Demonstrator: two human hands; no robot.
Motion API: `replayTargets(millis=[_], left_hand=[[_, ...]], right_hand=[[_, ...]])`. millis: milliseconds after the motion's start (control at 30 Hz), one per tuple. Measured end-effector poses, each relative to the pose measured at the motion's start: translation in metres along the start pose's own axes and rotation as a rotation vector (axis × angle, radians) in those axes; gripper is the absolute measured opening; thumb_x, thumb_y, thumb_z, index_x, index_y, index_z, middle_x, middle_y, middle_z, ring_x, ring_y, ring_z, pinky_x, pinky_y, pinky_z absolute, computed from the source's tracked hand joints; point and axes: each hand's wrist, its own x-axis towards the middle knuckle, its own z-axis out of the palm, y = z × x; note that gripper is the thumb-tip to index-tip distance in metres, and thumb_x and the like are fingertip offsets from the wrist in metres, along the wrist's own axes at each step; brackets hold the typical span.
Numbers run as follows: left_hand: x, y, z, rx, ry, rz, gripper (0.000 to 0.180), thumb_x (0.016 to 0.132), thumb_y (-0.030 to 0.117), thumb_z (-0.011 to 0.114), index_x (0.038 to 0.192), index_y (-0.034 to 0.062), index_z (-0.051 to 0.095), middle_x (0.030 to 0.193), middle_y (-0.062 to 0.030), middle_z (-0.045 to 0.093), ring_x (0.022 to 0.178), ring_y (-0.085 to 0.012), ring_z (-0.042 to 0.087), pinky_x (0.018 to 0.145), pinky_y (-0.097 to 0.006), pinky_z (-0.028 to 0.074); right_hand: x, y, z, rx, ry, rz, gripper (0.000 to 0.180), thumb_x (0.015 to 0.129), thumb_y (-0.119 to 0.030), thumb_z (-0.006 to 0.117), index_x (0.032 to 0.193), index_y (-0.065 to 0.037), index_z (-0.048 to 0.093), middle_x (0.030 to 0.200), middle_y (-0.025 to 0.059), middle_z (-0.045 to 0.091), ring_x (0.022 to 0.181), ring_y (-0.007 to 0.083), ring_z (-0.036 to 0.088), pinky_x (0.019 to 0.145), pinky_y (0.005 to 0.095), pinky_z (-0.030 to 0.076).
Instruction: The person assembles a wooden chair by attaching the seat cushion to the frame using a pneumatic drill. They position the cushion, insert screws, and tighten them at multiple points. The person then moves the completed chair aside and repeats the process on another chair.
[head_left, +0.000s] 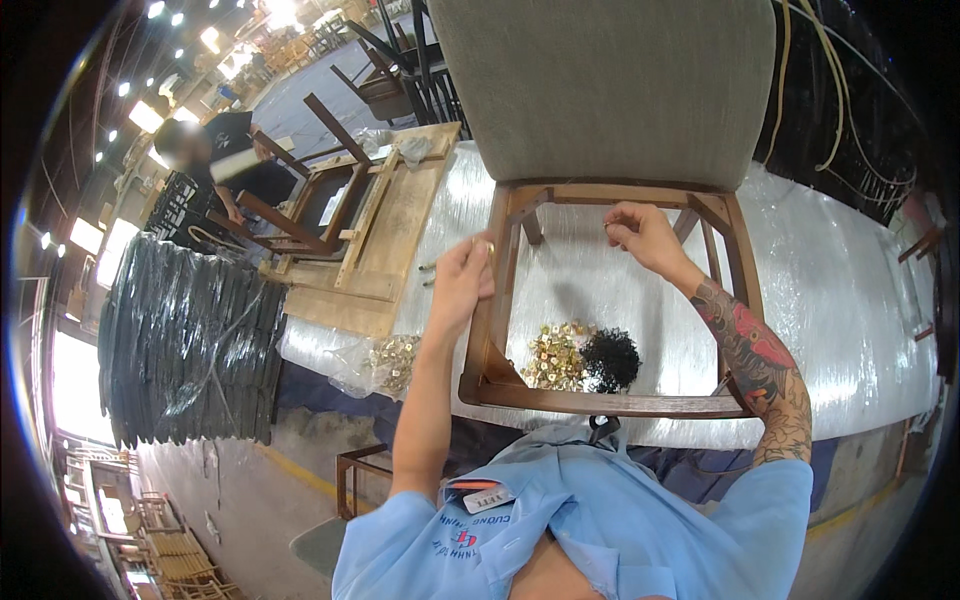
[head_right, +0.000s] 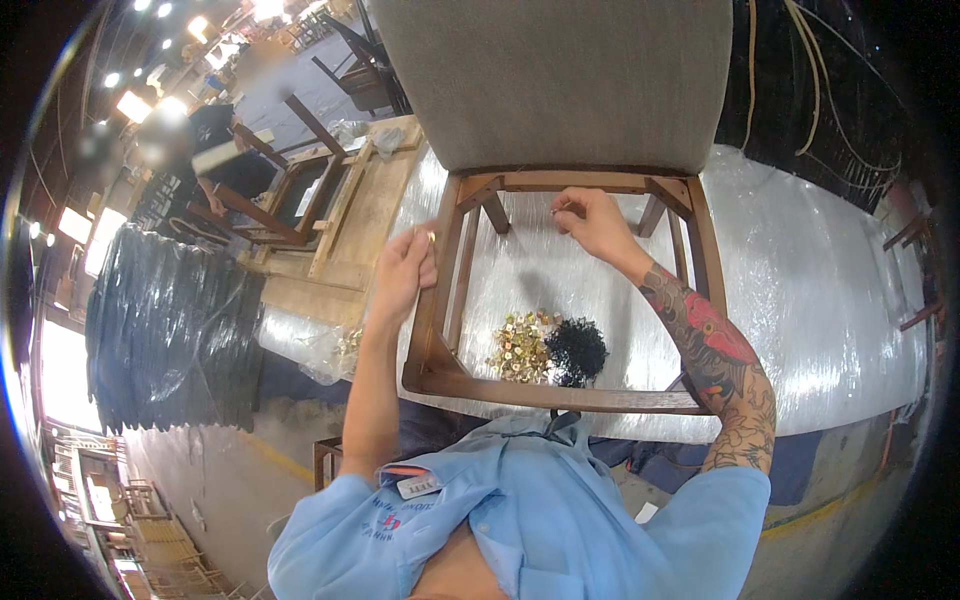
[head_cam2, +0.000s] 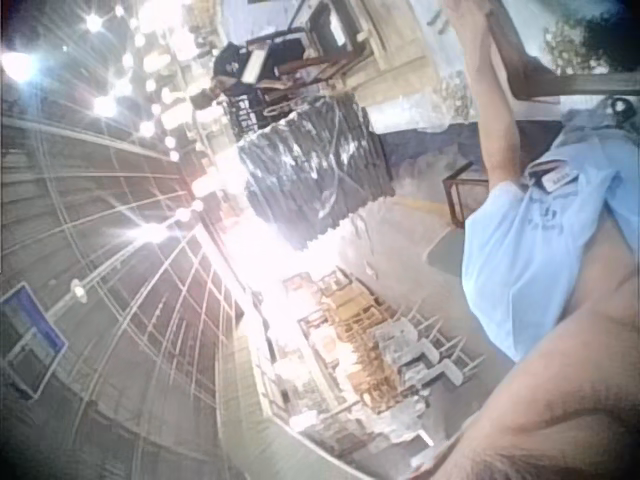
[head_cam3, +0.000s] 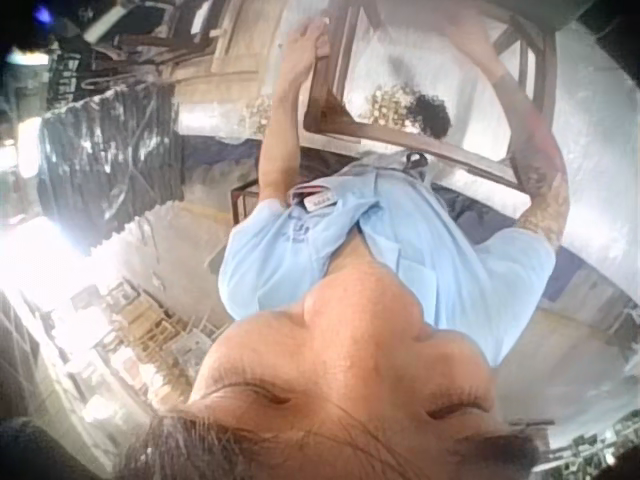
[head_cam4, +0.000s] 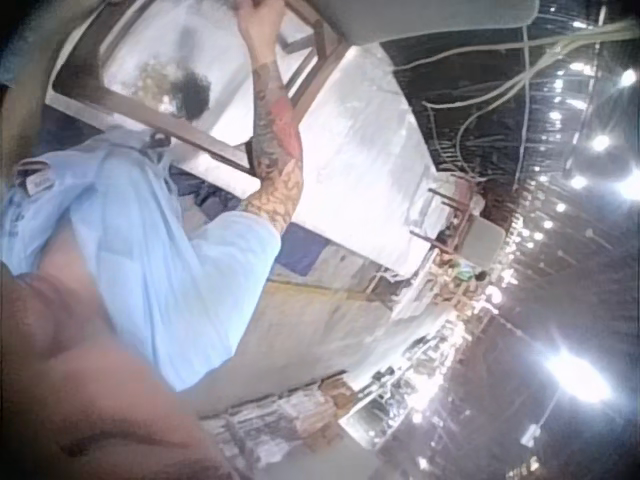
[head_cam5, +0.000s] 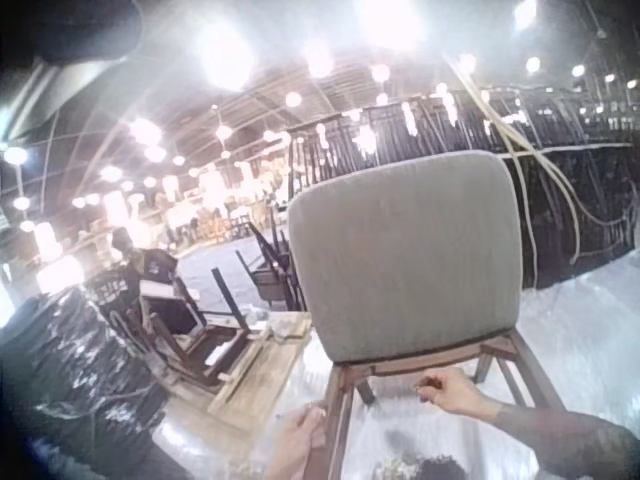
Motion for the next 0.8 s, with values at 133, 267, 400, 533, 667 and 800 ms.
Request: replayTargets(millis=[133,267,400,533,667,800], left_hand=[[0.075,0.012,-0.009,0.692,-0.010,0.144,0.026,0.092,0.024,0.067,0.089,-0.0020,0.070,0.064,0.0015,0.057,0.052,-0.0048,0.045,0.049,-0.022,0.035],[0.134,0.008,-0.015,0.927,0.044,0.300,0.027,0.080,0.023,0.078,0.074,-0.0027,0.073,0.061,-0.0060,0.063,0.055,-0.0102,0.054,0.053,-0.029,0.042],[0.155,0.015,-0.018,1.024,0.055,0.301,0.027,0.074,0.022,0.083,0.071,-0.0029,0.073,0.060,-0.0088,0.066,0.056,-0.0110,0.055,0.054,-0.030,0.043],[0.165,0.013,-0.034,0.970,0.011,0.185,0.031,0.072,0.027,0.085,0.071,-0.0008,0.073,0.062,-0.0028,0.061,0.060,-0.0109,0.053,0.056,-0.030,0.040],[0.171,0.006,-0.038,0.858,-0.007,0.138,0.033,0.071,0.028,0.086,0.073,-0.0013,0.073,0.064,-0.0036,0.062,0.060,-0.0104,0.053,0.055,-0.027,0.039],[0.171,0.001,-0.035,0.794,0.034,0.140,0.035,0.069,0.029,0.087,0.074,-0.0033,0.073,0.065,-0.0076,0.067,0.060,-0.0112,0.056,0.056,-0.026,0.043]], right_hand=[[0.004,0.000,-0.004,-0.292,0.065,-0.135,0.017,0.081,-0.009,0.066,0.093,0.002,0.066,0.081,0.0178,0.069,0.074,0.0292,0.068,0.071,0.0368,0.052],[0.009,-0.003,-0.005,-0.327,0.079,-0.151,0.017,0.081,-0.011,0.067,0.093,0.001,0.067,0.081,0.0173,0.069,0.074,0.0308,0.068,0.070,0.0381,0.051],[0.008,-0.012,-0.003,-0.333,0.118,-0.157,0.016,0.081,-0.014,0.068,0.091,-0.002,0.069,0.083,0.0158,0.070,0.076,0.0339,0.067,0.070,0.0411,0.050],[0.010,-0.009,0.000,-0.325,0.216,-0.209,0.016,0.081,-0.014,0.069,0.091,-0.002,0.071,0.084,0.0137,0.070,0.076,0.0303,0.067,0.070,0.0389,0.051],[0.013,0.001,-0.006,-0.283,0.322,-0.187,0.017,0.081,-0.014,0.070,0.093,-0.002,0.072,0.083,0.0124,0.070,0.072,0.0257,0.066,0.068,0.0359,0.050],[0.018,0.014,-0.015,-0.264,0.415,-0.088,0.016,0.083,-0.015,0.071,0.092,-0.002,0.074,0.084,0.0119,0.069,0.072,0.0237,0.063,0.069,0.0347,0.048]])
